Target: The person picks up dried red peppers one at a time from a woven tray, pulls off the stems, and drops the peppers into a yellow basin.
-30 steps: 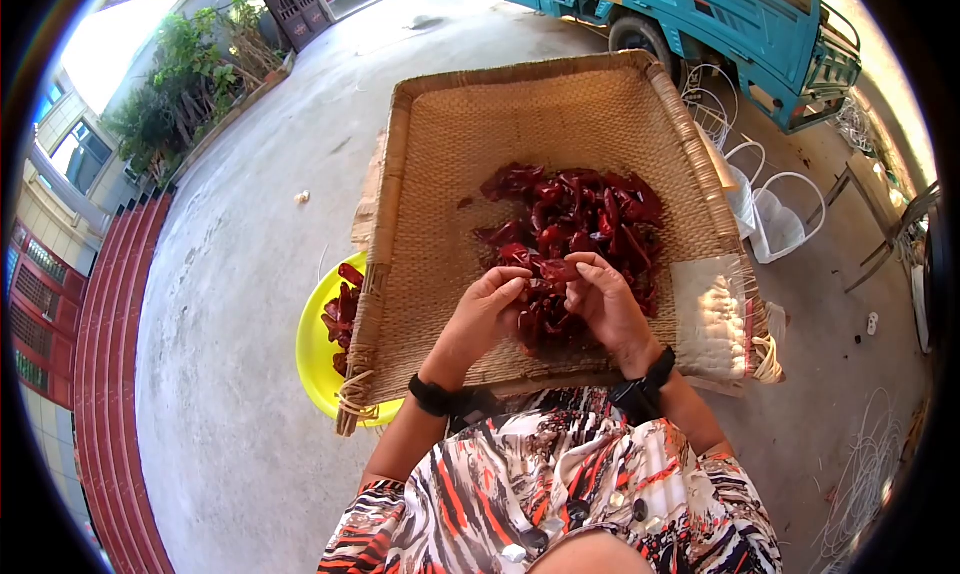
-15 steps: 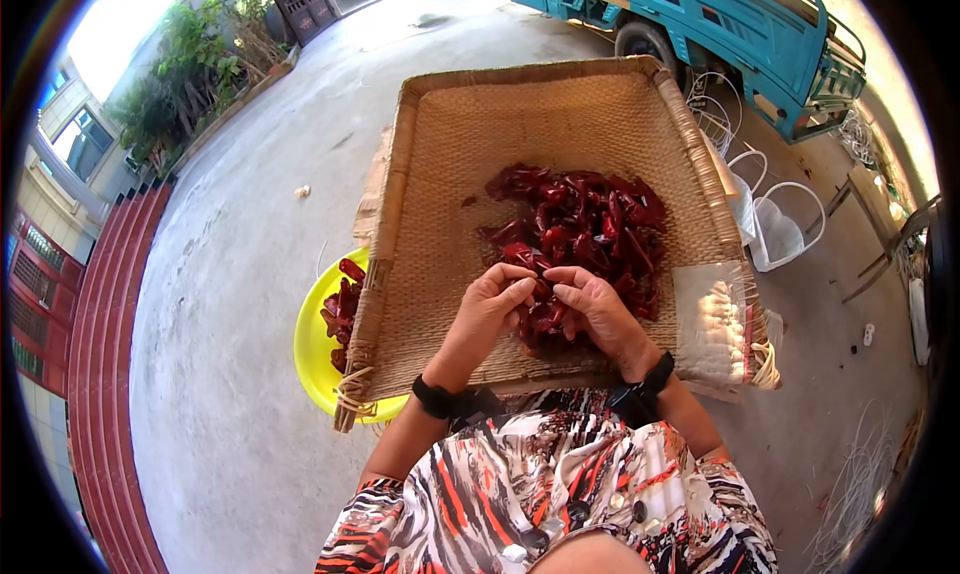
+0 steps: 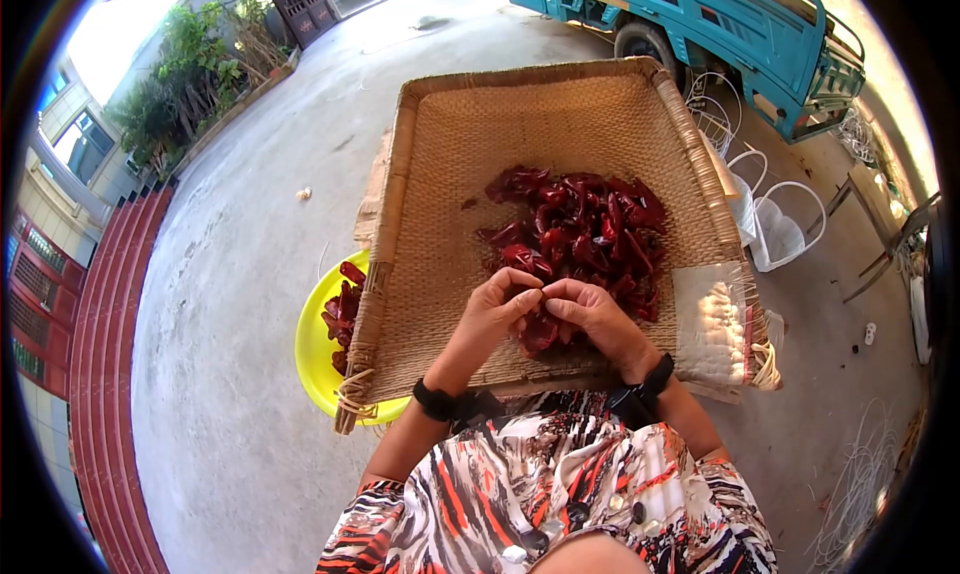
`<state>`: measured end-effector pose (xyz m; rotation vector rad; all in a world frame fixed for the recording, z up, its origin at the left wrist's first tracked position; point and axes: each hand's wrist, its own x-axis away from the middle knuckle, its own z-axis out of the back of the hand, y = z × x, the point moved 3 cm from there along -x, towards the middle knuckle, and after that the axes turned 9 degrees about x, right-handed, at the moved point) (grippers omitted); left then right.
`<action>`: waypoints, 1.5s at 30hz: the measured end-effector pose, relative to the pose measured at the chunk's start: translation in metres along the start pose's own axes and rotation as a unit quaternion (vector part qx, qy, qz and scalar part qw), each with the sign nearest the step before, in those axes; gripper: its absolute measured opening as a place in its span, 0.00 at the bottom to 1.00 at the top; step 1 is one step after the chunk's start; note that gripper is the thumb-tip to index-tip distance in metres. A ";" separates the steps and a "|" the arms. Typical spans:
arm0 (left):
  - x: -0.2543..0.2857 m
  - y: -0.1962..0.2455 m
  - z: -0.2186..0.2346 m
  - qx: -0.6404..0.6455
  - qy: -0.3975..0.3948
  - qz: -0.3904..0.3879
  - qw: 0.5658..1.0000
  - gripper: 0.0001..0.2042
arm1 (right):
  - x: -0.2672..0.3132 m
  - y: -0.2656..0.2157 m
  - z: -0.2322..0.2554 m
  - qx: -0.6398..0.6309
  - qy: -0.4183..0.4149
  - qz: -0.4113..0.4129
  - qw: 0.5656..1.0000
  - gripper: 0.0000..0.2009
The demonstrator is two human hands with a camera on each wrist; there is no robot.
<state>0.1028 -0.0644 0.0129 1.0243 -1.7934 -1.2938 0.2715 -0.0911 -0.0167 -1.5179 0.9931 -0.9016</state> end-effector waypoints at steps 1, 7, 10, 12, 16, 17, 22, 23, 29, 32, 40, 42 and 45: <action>0.000 -0.002 0.000 -0.011 -0.005 -0.001 1.000 0.07 | 0.000 0.000 0.000 -0.002 0.003 -0.001 1.000 0.12; -0.003 -0.008 0.003 -0.033 -0.021 0.011 0.999 0.08 | 0.000 0.002 0.000 -0.008 0.014 0.018 1.000 0.10; 0.000 -0.002 0.001 0.049 -0.030 0.030 0.998 0.09 | -0.001 0.003 -0.001 -0.021 0.014 0.019 1.000 0.09; 0.001 -0.002 0.001 0.118 -0.047 0.044 0.991 0.10 | -0.002 0.006 0.001 -0.027 0.004 0.018 0.999 0.08; -0.003 -0.010 0.007 0.200 -0.090 0.057 0.974 0.13 | -0.003 0.007 0.002 -0.030 -0.004 0.024 0.999 0.08; -0.003 -0.010 0.007 0.210 -0.101 0.056 0.971 0.14 | -0.002 0.006 0.001 -0.036 0.006 0.022 0.999 0.09; -0.005 -0.009 0.007 0.205 -0.091 0.039 0.974 0.15 | -0.003 0.008 0.002 -0.065 0.034 0.019 0.997 0.08; -0.005 -0.011 0.008 0.213 -0.090 0.037 0.972 0.16 | -0.002 0.006 0.001 -0.062 0.033 0.023 0.997 0.08; -0.004 -0.015 0.004 0.006 -0.064 -0.030 0.997 0.24 | -0.003 0.010 0.003 -0.040 0.026 0.022 0.999 0.08; 0.009 0.002 -0.017 -0.089 -0.071 -0.019 0.993 0.30 | -0.006 0.016 0.003 -0.050 0.016 0.021 0.998 0.08; 0.002 -0.010 -0.013 -0.297 -0.079 -0.154 0.939 0.25 | -0.006 0.016 0.004 -0.071 0.012 0.012 0.997 0.09; 0.003 -0.008 -0.014 -0.245 -0.055 -0.111 0.962 0.22 | -0.002 0.010 0.002 -0.112 -0.007 0.014 0.994 0.11; 0.003 -0.006 -0.009 -0.211 -0.041 -0.092 0.972 0.19 | -0.001 0.005 -0.001 -0.129 -0.018 0.029 0.991 0.12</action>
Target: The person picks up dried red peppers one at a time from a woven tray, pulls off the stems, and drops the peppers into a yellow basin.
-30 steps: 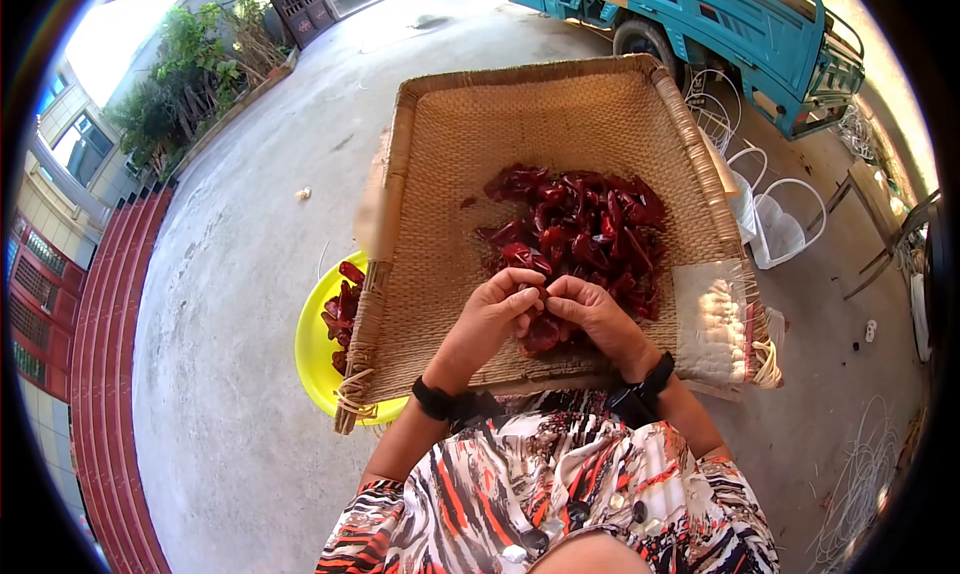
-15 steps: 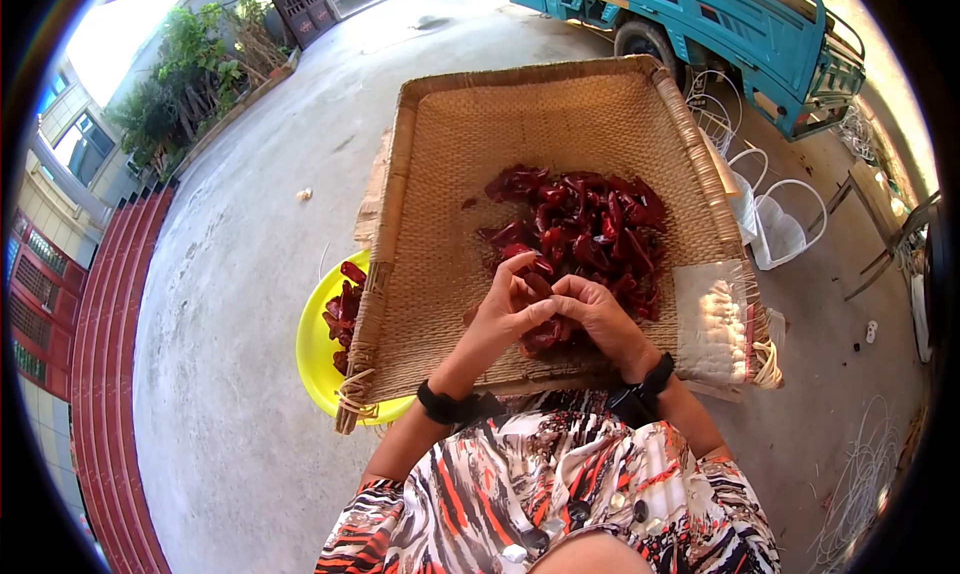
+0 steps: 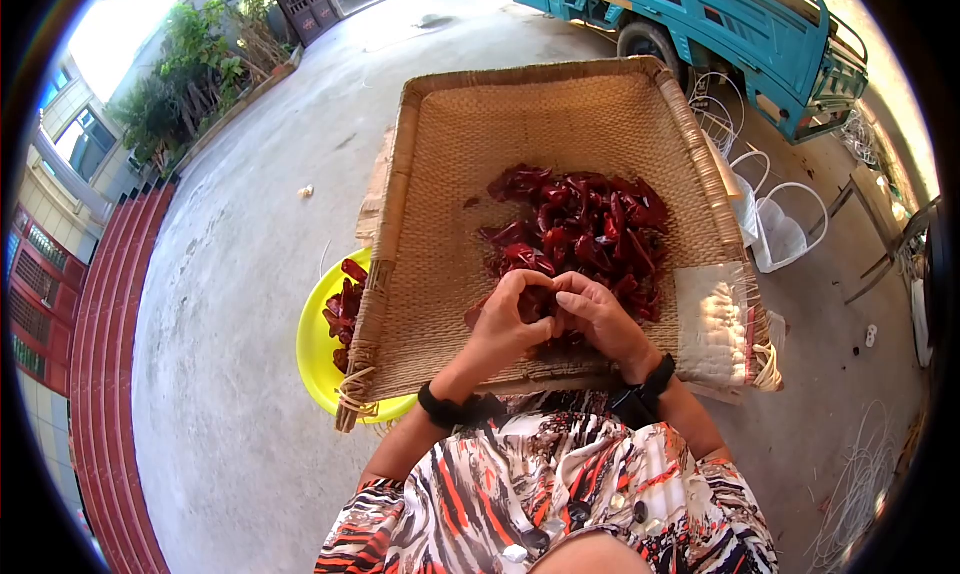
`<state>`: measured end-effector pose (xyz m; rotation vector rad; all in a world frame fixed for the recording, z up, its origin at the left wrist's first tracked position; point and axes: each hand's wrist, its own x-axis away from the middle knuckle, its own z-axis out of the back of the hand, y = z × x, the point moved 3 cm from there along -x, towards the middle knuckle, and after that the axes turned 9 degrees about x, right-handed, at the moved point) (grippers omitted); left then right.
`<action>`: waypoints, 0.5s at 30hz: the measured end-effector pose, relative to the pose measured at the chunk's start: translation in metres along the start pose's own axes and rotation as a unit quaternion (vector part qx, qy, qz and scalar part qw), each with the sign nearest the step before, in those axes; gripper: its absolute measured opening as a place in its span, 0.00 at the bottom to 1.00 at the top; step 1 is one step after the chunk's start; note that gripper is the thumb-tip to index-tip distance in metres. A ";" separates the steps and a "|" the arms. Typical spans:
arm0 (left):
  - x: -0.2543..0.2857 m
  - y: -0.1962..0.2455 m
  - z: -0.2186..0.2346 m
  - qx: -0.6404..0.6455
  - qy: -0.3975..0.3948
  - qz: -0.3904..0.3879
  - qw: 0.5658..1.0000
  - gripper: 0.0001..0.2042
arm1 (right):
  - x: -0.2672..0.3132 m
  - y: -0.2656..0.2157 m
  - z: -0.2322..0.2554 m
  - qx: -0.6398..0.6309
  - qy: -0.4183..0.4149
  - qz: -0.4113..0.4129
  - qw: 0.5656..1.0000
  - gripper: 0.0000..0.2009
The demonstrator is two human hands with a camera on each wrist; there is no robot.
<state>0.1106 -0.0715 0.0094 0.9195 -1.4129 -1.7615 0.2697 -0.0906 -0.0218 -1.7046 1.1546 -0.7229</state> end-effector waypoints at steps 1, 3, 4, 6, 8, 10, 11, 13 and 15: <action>0.000 0.000 0.002 0.018 0.002 0.010 1.000 0.19 | 0.000 0.000 0.000 0.001 -0.002 0.002 1.000 0.12; 0.000 0.001 0.007 0.054 0.005 0.029 0.998 0.19 | 0.000 0.001 0.000 0.004 -0.007 0.007 1.000 0.12; -0.001 0.003 0.012 0.041 0.023 0.016 0.999 0.18 | 0.001 -0.001 -0.001 0.006 0.000 0.006 1.000 0.13; -0.002 0.009 0.024 0.015 0.057 -0.010 0.998 0.17 | 0.003 -0.007 -0.003 0.010 0.015 0.004 1.000 0.13; 0.001 0.022 0.040 0.048 0.105 0.029 0.993 0.17 | 0.003 -0.006 -0.001 0.011 0.018 0.005 1.000 0.13; 0.004 0.028 0.061 0.089 0.150 0.034 0.984 0.16 | 0.002 -0.004 0.001 0.012 0.017 0.007 1.000 0.13; 0.006 0.030 0.075 0.115 0.171 0.019 0.978 0.16 | 0.002 -0.003 0.002 0.014 0.016 0.010 1.000 0.13; 0.010 0.030 0.107 0.053 0.251 0.006 0.967 0.16 | 0.001 0.000 0.004 0.015 0.016 0.010 1.000 0.13; 0.021 0.030 0.138 -0.061 0.351 -0.009 0.934 0.17 | -0.001 0.003 0.007 0.015 0.018 0.006 1.000 0.13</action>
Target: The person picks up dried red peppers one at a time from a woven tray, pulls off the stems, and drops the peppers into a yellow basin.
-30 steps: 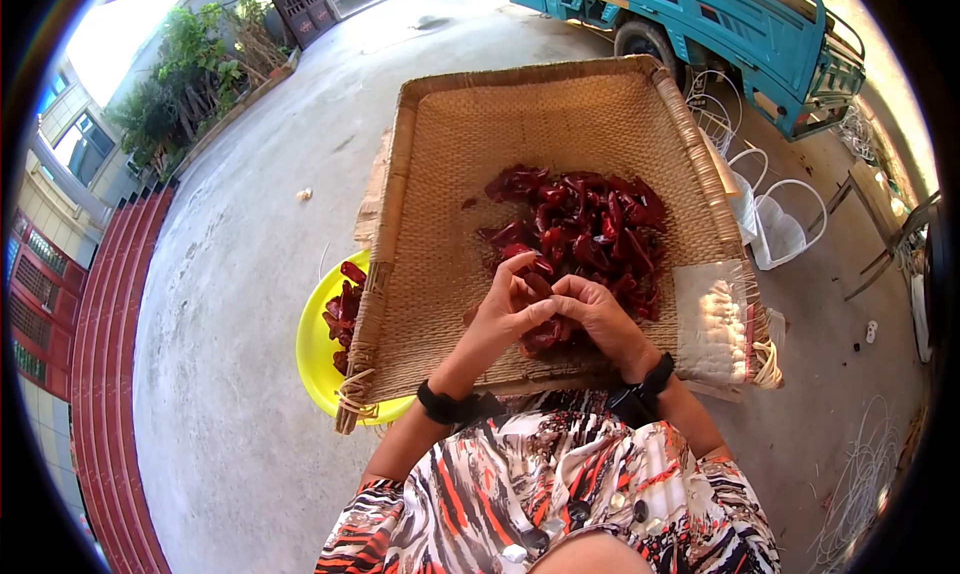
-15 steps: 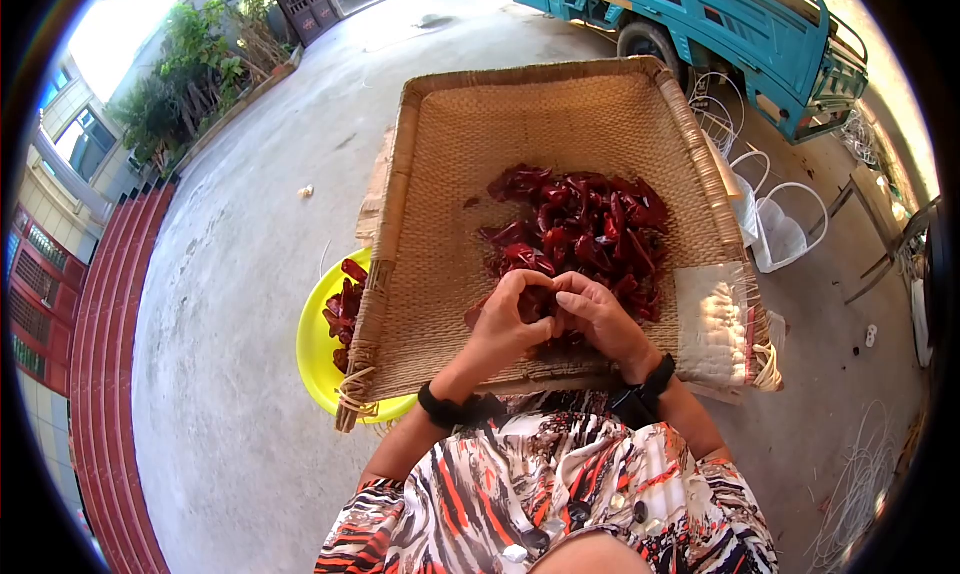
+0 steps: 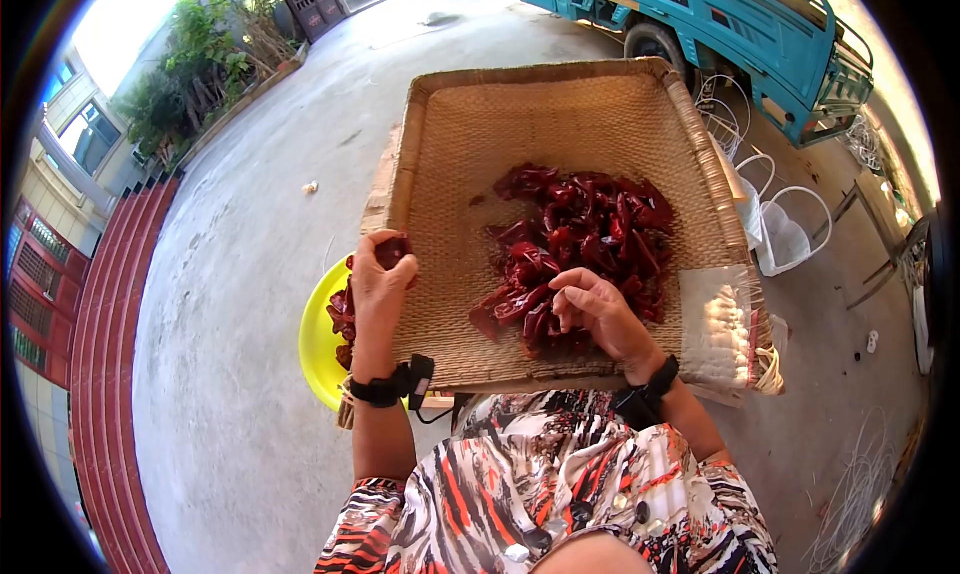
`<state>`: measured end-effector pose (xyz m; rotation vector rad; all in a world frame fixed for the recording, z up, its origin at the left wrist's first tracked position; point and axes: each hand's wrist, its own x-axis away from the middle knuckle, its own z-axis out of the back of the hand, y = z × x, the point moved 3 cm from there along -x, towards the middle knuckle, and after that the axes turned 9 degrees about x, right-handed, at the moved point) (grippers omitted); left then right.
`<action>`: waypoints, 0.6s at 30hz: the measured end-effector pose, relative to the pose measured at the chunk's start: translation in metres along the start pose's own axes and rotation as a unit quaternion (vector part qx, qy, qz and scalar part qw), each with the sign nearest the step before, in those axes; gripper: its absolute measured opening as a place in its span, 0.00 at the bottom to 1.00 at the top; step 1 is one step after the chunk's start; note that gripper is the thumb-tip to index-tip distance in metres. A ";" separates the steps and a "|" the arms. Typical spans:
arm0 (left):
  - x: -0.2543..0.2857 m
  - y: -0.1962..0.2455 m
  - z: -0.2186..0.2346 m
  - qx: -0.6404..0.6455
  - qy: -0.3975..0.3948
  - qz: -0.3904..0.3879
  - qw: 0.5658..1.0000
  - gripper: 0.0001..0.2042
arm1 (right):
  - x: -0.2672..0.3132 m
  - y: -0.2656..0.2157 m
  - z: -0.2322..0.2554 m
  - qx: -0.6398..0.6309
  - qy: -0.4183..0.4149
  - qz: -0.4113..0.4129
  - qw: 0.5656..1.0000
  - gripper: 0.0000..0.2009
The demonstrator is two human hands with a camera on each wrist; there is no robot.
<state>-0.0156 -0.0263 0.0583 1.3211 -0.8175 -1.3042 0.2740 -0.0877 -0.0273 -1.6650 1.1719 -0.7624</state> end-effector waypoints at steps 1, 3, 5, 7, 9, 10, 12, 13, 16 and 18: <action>-0.006 -0.007 0.013 -0.009 0.024 -0.010 1.000 0.17 | 0.000 0.000 0.001 -0.001 0.001 0.000 1.000 0.13; -0.015 -0.015 0.035 -0.080 0.073 -0.051 0.993 0.18 | -0.001 0.001 0.001 -0.002 0.002 0.000 1.000 0.13; -0.016 -0.022 0.047 -0.025 0.082 0.026 0.996 0.18 | 0.000 0.000 0.000 0.000 0.013 -0.009 1.000 0.12; -0.018 -0.025 0.058 0.000 0.096 0.060 0.994 0.20 | 0.000 -0.001 -0.001 0.000 0.019 -0.011 1.000 0.12; -0.023 -0.036 0.072 -0.031 0.143 0.053 0.988 0.20 | 0.000 -0.001 -0.001 -0.006 0.022 -0.008 1.000 0.11; -0.027 -0.045 0.079 -0.046 0.166 0.050 0.984 0.20 | -0.001 0.000 -0.002 -0.008 0.022 -0.007 1.000 0.11; -0.032 -0.057 0.091 -0.088 0.196 0.030 0.976 0.20 | -0.002 -0.001 -0.001 -0.010 0.023 -0.004 1.000 0.11; -0.031 -0.056 0.093 -0.115 0.208 0.020 0.971 0.20 | -0.001 -0.002 -0.003 -0.013 0.024 -0.003 1.000 0.11; -0.022 -0.039 0.088 -0.235 0.234 0.008 0.943 0.22 | -0.001 -0.003 -0.004 -0.015 0.027 0.002 1.000 0.11; -0.022 -0.043 0.086 -0.297 0.249 -0.013 0.922 0.24 | -0.001 -0.004 -0.004 -0.017 0.026 0.001 1.000 0.11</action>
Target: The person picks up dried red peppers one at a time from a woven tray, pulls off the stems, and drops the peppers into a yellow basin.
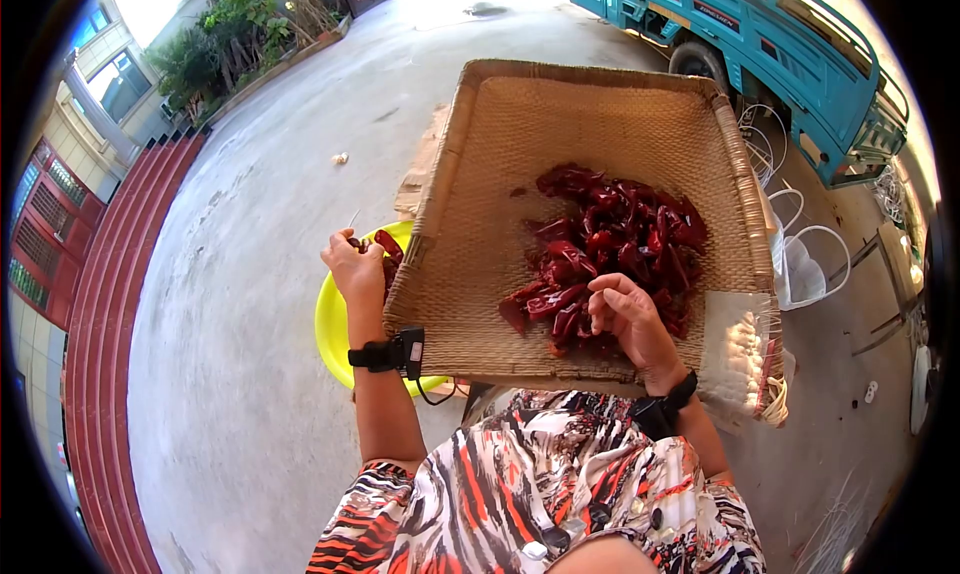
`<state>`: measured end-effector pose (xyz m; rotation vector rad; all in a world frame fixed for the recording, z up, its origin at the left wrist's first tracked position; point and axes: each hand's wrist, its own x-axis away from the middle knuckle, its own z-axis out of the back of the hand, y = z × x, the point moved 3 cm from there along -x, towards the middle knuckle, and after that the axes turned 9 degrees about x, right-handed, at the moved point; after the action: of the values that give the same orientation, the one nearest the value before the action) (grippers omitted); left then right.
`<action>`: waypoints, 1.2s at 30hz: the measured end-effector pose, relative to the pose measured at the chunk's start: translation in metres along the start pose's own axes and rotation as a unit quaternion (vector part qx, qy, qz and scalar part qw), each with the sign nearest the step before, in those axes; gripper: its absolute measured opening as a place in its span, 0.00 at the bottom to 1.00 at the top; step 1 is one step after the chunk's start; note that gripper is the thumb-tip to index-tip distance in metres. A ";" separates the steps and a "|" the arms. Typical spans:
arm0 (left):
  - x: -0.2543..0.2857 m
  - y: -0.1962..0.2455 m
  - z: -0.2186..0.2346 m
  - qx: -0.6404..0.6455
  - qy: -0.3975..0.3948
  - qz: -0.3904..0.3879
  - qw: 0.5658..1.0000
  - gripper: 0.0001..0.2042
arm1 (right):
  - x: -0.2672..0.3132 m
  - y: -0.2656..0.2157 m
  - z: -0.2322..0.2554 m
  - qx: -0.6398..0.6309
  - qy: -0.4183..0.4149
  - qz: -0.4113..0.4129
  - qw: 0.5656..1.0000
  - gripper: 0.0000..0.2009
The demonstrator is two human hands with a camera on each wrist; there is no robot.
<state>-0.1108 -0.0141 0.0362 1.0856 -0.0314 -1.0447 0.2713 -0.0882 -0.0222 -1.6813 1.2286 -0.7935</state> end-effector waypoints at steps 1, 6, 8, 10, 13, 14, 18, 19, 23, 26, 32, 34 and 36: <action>0.002 0.000 -0.001 -0.025 0.013 -0.021 0.999 0.24 | 0.000 0.000 0.000 -0.001 0.000 0.000 1.000 0.11; 0.018 0.028 -0.004 -0.137 -0.096 -0.016 0.986 0.22 | 0.000 0.000 0.001 0.001 0.000 -0.003 1.000 0.11; 0.026 0.043 -0.011 -0.128 -0.159 -0.048 0.978 0.21 | 0.000 0.001 0.002 0.001 0.000 -0.006 1.000 0.11; 0.036 0.054 -0.021 -0.080 -0.227 -0.120 0.963 0.21 | 0.000 0.002 0.003 0.002 0.002 -0.010 1.000 0.11; 0.073 0.089 -0.028 0.056 -0.362 -0.183 0.912 0.21 | -0.002 0.002 0.004 0.000 0.012 0.015 1.000 0.11; 0.083 0.091 -0.040 0.035 -0.417 -0.203 0.885 0.20 | -0.002 0.002 0.004 0.001 0.013 0.018 1.000 0.11; 0.124 0.095 -0.067 -0.057 -0.501 -0.244 0.828 0.21 | -0.002 0.003 0.006 0.010 0.015 0.019 1.000 0.11; 0.129 0.092 -0.074 -0.076 -0.516 -0.226 0.823 0.22 | -0.002 0.003 0.007 0.012 0.017 0.017 1.000 0.11; 0.135 0.080 -0.083 -0.146 -0.494 -0.223 0.828 0.16 | -0.001 0.003 0.008 0.015 0.022 0.015 1.000 0.11; 0.124 0.085 -0.074 -0.071 -0.513 -0.157 0.841 0.13 | -0.002 0.004 0.009 0.018 0.020 0.016 0.999 0.11; 0.113 0.092 -0.063 0.067 -0.481 -0.108 0.867 0.10 | 0.000 0.002 0.006 0.034 0.019 0.010 0.999 0.11; 0.112 0.086 -0.063 -0.053 -0.455 -0.197 0.867 0.11 | 0.000 0.002 0.007 0.035 0.021 0.011 0.999 0.11; 0.110 0.084 -0.061 -0.078 -0.540 -0.148 0.825 0.12 | 0.000 0.002 0.007 0.035 0.023 0.010 0.999 0.11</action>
<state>0.0363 -0.0433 0.0169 0.2265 -0.6965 -1.8051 0.2763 -0.0863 -0.0270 -1.5998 1.2334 -0.8560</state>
